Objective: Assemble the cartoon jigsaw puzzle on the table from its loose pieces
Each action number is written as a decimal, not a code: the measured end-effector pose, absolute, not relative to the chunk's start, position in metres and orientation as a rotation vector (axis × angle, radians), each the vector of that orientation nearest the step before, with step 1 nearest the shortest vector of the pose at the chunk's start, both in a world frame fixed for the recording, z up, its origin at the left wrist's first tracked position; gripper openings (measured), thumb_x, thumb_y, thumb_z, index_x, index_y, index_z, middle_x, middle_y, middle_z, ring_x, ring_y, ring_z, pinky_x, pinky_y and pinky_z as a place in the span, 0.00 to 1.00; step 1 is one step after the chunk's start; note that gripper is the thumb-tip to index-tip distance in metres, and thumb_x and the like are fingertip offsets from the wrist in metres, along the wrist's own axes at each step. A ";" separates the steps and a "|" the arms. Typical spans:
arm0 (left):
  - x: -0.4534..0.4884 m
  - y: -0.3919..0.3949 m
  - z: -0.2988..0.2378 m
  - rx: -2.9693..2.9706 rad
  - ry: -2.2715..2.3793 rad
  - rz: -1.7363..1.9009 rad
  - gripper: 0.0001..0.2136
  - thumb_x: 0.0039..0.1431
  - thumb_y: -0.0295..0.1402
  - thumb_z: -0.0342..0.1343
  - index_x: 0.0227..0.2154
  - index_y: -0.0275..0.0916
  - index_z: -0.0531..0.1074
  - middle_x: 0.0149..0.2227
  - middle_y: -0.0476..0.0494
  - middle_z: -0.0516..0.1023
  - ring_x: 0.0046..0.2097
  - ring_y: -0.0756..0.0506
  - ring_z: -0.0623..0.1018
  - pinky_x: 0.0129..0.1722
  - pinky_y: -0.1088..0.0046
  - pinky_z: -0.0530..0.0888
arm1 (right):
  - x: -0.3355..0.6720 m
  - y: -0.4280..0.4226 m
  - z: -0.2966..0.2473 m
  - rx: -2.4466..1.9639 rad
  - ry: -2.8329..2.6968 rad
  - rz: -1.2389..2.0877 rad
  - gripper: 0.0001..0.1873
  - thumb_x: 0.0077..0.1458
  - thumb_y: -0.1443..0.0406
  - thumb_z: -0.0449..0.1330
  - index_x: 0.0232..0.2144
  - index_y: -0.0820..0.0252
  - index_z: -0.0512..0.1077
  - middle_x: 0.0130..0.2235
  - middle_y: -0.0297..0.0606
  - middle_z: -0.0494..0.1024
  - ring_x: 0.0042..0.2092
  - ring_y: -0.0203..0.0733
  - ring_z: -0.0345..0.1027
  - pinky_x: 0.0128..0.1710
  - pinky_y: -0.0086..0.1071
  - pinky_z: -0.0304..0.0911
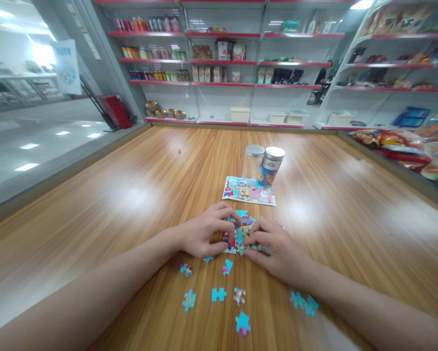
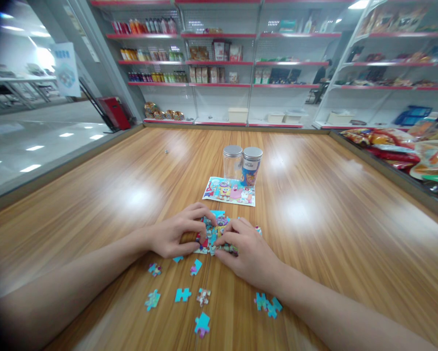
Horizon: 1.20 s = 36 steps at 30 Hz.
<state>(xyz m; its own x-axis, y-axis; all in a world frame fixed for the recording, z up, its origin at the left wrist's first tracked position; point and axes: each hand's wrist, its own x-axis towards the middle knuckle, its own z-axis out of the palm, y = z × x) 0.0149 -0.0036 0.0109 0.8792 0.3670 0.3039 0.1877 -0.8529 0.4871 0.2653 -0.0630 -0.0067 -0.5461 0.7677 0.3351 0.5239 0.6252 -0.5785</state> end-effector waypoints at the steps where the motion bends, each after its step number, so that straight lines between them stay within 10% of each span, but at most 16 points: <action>1: 0.015 -0.004 0.011 2.597 0.407 0.544 0.06 0.54 0.27 0.59 0.36 0.41 0.74 0.52 0.40 0.72 0.54 0.38 0.70 0.58 0.56 0.68 | 0.265 -0.063 -0.007 -1.013 -2.276 0.564 0.04 0.58 0.68 0.65 0.37 0.55 0.79 0.40 0.39 0.75 0.44 0.45 0.69 0.45 0.41 0.67; 36: 0.014 -0.002 0.011 2.595 0.377 0.517 0.07 0.55 0.29 0.58 0.37 0.40 0.75 0.53 0.39 0.71 0.55 0.37 0.69 0.59 0.53 0.66 | 0.263 -0.066 -0.010 -1.070 -2.282 0.509 0.04 0.60 0.64 0.65 0.39 0.54 0.75 0.41 0.37 0.73 0.44 0.45 0.68 0.44 0.39 0.63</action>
<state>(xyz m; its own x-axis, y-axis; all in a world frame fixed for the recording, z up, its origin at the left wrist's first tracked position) 0.0136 -0.0023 0.0108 0.8916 0.3467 0.2913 0.1721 -0.8544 0.4903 0.2627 -0.0658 -0.0103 -0.5229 0.7870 0.3274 0.5734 0.6089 -0.5480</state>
